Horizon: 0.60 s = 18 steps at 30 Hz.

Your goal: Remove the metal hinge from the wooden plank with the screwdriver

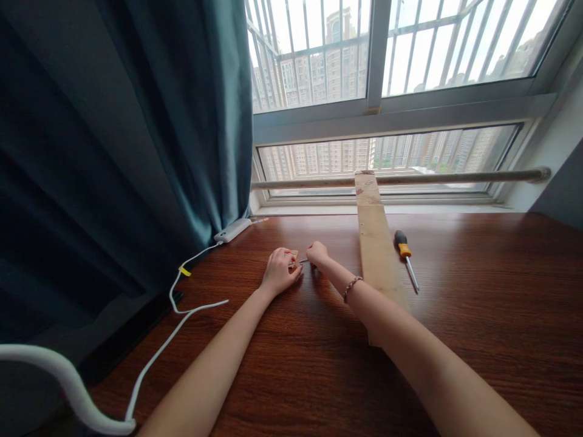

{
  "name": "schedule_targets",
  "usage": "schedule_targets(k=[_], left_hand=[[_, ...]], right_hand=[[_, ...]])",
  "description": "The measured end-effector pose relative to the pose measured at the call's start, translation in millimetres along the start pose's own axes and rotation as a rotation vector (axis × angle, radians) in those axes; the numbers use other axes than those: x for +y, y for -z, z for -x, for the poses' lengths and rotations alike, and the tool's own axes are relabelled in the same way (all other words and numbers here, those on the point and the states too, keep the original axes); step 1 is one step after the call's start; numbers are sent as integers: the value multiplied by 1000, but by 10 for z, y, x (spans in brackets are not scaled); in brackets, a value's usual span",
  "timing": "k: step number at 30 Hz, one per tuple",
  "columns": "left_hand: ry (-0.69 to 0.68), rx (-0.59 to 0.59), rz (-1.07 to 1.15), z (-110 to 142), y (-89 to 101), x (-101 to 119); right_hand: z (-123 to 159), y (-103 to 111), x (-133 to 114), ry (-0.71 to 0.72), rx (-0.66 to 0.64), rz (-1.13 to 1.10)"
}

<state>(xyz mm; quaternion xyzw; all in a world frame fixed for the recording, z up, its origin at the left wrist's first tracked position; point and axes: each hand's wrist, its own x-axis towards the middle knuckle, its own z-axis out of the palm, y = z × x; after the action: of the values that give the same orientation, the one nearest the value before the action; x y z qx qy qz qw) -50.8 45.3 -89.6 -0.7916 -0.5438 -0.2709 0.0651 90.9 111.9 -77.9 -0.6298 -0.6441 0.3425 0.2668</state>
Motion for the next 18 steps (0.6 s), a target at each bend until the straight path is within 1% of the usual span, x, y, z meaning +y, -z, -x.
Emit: schedule_targets(k=[2, 5, 7, 13, 18], left_hand=[[4, -5, -51, 7, 18, 26], [-37, -27, -99, 19, 15, 54], [-39, -15, -119, 24, -7, 59], [4, 27, -162, 16, -64, 63], [79, 45, -159, 1, -84, 58]], right_hand=[[39, 14, -10, -4, -16, 44], [84, 45, -27, 8, -42, 90], [94, 73, -39, 20, -62, 115], [77, 134, -60, 41, -127, 160], [126, 82, -117, 56, -154, 136]])
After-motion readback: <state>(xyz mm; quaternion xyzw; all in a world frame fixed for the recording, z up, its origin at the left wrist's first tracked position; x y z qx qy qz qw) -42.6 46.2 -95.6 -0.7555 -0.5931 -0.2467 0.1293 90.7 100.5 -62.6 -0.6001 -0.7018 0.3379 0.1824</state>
